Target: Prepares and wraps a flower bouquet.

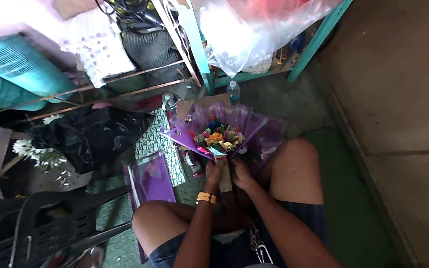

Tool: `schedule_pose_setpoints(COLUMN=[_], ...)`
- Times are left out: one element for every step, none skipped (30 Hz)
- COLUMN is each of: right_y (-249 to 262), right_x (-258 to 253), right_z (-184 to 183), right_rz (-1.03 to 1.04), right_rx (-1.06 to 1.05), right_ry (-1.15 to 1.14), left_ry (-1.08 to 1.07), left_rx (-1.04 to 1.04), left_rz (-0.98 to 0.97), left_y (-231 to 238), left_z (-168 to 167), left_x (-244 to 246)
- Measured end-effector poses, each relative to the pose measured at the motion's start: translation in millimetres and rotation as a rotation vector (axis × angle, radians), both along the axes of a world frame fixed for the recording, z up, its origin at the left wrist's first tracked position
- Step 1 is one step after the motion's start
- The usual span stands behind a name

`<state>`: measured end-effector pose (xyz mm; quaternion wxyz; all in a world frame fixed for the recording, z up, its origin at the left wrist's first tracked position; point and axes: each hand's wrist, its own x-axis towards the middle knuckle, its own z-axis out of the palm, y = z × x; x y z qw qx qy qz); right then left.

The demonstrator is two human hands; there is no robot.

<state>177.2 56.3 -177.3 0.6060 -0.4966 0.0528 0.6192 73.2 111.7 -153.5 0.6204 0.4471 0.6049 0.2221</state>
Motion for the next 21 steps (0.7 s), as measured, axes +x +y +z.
schedule_pose_setpoints(right_y=[-0.1,-0.1,0.3,1.0,1.4,1.4,1.2,0.5,-0.1,-0.7,-1.2,-1.7,-2.3,-2.7,-3.1,-3.4,-3.7,-3.9,-4.2,-4.4,-4.2], right_x=[-0.1,-0.3,-0.8,-1.6,-2.4,-3.0,-3.3,-3.7,-4.1,-4.4,-4.7,-4.8,-4.8,-4.9,-5.1,-5.3,-5.4,-5.6,-5.9,-6.3,-6.3], right_z=[-1.3,-2.4,-2.4,-1.4,-0.6,-0.7,-1.1,-1.6,-2.2,-2.3,-1.8,-1.1,-0.1,0.8,1.7,2.1,1.9,1.5,1.7,2.4,2.7], right_rz=[0.006,0.005,0.003,-0.003,-0.006,-0.003,0.006,0.015,0.02,0.018,0.011,0.008,0.009,0.011,0.01,0.008,0.007,0.005,-0.001,-0.002,-0.001], right_rx=[0.002,-0.002,-0.008,-0.018,-0.029,-0.041,-0.048,-0.053,-0.051,-0.043,-0.03,-0.018,-0.009,-0.008,-0.016,-0.023,-0.026,-0.027,-0.024,-0.02,-0.015], right_ry=[0.0,-0.011,-0.028,-0.046,-0.066,-0.088,-0.121,-0.158,-0.186,-0.208,-0.223,-0.235,-0.249,-0.263,-0.274,-0.281,-0.285,-0.286,-0.278,-0.269,-0.257], left_ry=[0.011,0.01,0.003,0.0,0.012,0.031,0.056,0.083,0.1,0.108,0.109,0.108,0.108,0.107,0.104,0.099,0.094,0.091,0.083,0.075,0.067], left_rx=[0.002,0.003,0.001,0.0,0.001,0.005,0.015,0.032,0.046,0.055,0.062,0.066,0.069,0.07,0.07,0.069,0.07,0.072,0.071,0.071,0.069], left_rz=[-0.009,-0.015,-0.018,-0.016,-0.019,-0.026,-0.038,-0.051,-0.059,-0.063,-0.065,-0.066,-0.067,-0.067,-0.068,-0.067,-0.066,-0.064,-0.058,-0.048,-0.038], left_y=[0.7,1.2,1.4,1.4,1.1,1.0,1.1,1.2,1.2,1.2,1.1,1.1,1.1,1.1,0.8,0.2,-0.3,-0.5,-0.6,-0.8,-0.7], left_z=[-0.2,0.2,1.3,2.4,3.6,4.4,3.9,2.4,0.9,-0.5,-1.1,-1.5,-1.7,-0.9,0.6,2.7,4.3,4.9,4.8,3.8,2.7], left_x=[-0.3,-0.6,-0.7,-0.7,-0.5,-0.3,0.0,-0.1,-0.2,-0.4,-0.5,-0.6,-0.4,0.0,0.7,1.4,2.0,2.8,3.2,3.4,3.6])
